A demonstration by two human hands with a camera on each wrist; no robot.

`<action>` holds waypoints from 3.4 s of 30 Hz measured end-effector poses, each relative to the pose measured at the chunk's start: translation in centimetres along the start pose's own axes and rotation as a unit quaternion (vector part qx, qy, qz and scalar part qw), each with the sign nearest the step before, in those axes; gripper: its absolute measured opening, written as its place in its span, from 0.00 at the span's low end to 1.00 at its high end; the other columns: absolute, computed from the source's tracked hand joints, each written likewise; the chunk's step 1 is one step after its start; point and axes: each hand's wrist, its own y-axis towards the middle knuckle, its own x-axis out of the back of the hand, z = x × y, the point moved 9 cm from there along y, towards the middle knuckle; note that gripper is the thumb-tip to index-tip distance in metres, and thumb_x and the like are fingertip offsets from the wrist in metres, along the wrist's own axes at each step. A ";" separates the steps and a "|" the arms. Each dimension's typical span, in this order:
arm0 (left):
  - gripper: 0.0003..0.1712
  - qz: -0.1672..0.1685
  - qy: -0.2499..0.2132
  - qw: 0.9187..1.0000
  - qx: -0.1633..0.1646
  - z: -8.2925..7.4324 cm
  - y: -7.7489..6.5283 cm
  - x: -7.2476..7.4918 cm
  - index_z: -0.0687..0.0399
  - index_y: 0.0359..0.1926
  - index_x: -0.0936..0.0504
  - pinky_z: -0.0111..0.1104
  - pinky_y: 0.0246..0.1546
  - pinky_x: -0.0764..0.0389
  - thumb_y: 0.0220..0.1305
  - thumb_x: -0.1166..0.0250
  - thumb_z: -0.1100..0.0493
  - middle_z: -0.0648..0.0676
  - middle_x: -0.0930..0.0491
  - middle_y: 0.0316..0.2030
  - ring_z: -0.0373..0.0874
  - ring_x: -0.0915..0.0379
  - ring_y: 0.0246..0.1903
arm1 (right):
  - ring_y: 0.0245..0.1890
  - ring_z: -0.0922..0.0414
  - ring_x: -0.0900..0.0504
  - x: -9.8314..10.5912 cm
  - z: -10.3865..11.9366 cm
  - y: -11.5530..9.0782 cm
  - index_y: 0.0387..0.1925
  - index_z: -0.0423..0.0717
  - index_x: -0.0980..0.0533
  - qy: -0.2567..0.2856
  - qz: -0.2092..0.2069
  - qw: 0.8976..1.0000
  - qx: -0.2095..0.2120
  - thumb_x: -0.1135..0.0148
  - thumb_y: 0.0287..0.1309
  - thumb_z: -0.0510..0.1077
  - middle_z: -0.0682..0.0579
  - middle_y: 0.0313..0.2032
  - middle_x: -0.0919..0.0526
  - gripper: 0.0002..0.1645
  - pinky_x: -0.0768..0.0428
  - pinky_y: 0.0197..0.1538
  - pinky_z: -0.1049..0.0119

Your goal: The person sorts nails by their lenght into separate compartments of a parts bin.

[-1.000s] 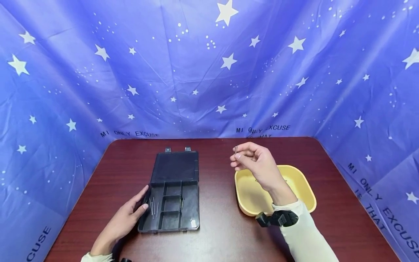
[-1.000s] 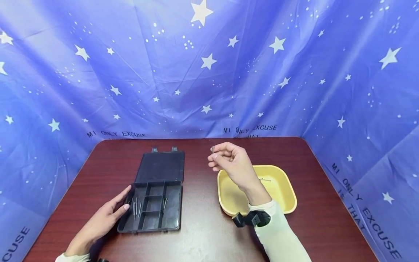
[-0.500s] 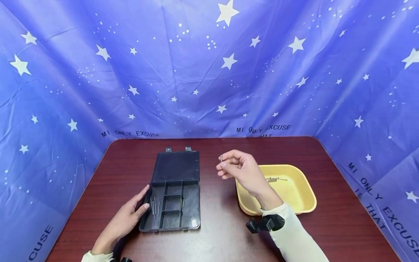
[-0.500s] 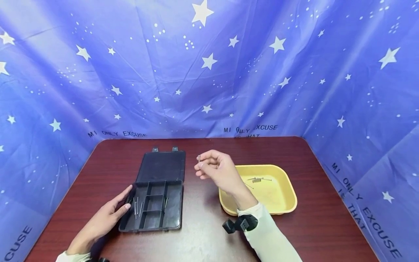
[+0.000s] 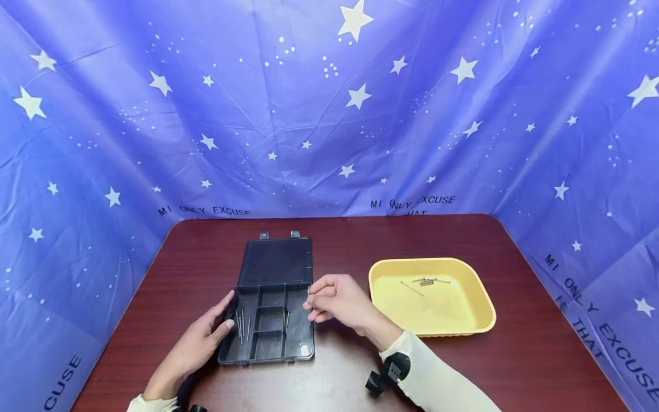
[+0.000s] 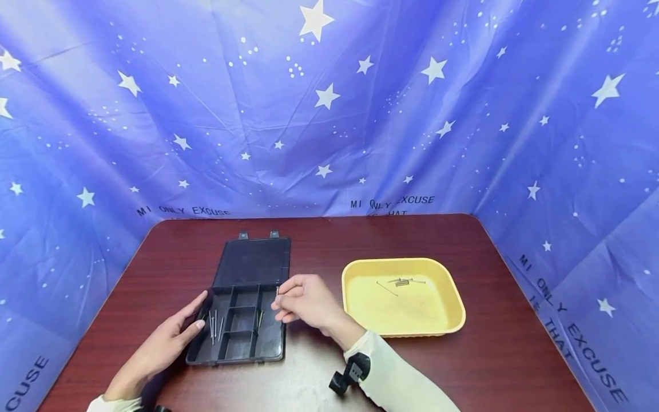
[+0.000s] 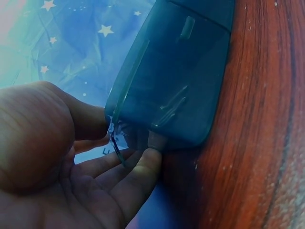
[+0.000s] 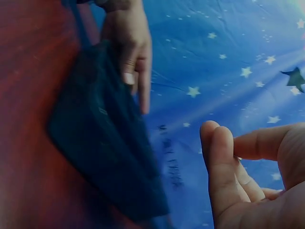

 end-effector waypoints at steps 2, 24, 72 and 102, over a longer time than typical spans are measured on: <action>0.37 -0.001 -0.003 1.000 0.001 -0.1 0.0 0.0 0.50 0.84 0.43 0.07 0.60 0.52 0.81 0.41 0.57 0.65 0.39 0.79 0.61 0.44 0.78 | 0.26 0.60 0.11 -0.3 -0.9 0.1 0.49 0.26 0.25 0.003 -0.002 1.000 -0.014 0.34 0.66 0.32 0.29 0.40 0.11 0.14 0.13 0.32 0.70; 0.38 0.008 -0.016 1.000 0.009 0.4 0.2 -0.3 0.48 0.85 0.45 0.05 0.58 0.53 0.81 0.42 0.57 0.63 0.41 0.81 0.62 0.48 0.78 | 0.29 0.59 0.11 1.3 -1.3 -1.0 0.51 0.23 0.24 -0.008 -0.016 1.000 -0.011 0.33 0.66 0.33 0.29 0.39 0.11 0.17 0.12 0.36 0.67; 0.37 0.007 -0.019 1.000 0.000 0.0 0.4 0.2 0.50 0.84 0.43 0.06 0.60 0.51 0.81 0.41 0.58 0.63 0.41 0.80 0.60 0.46 0.78 | 0.38 0.59 0.14 21.8 -0.5 -7.7 0.50 0.36 0.16 -0.390 -0.165 0.906 -0.012 0.28 0.64 0.40 0.48 0.40 0.09 0.15 0.18 0.42 0.72; 0.37 0.010 -0.030 0.999 0.004 0.1 0.4 0.0 0.50 0.84 0.43 0.05 0.59 0.52 0.81 0.41 0.58 0.62 0.41 0.81 0.60 0.47 0.78 | 0.29 0.59 0.24 21.9 -2.1 -6.3 0.28 0.50 0.15 -0.479 -0.137 0.865 -0.059 0.31 0.48 0.35 0.59 0.26 0.18 0.07 0.28 0.35 0.68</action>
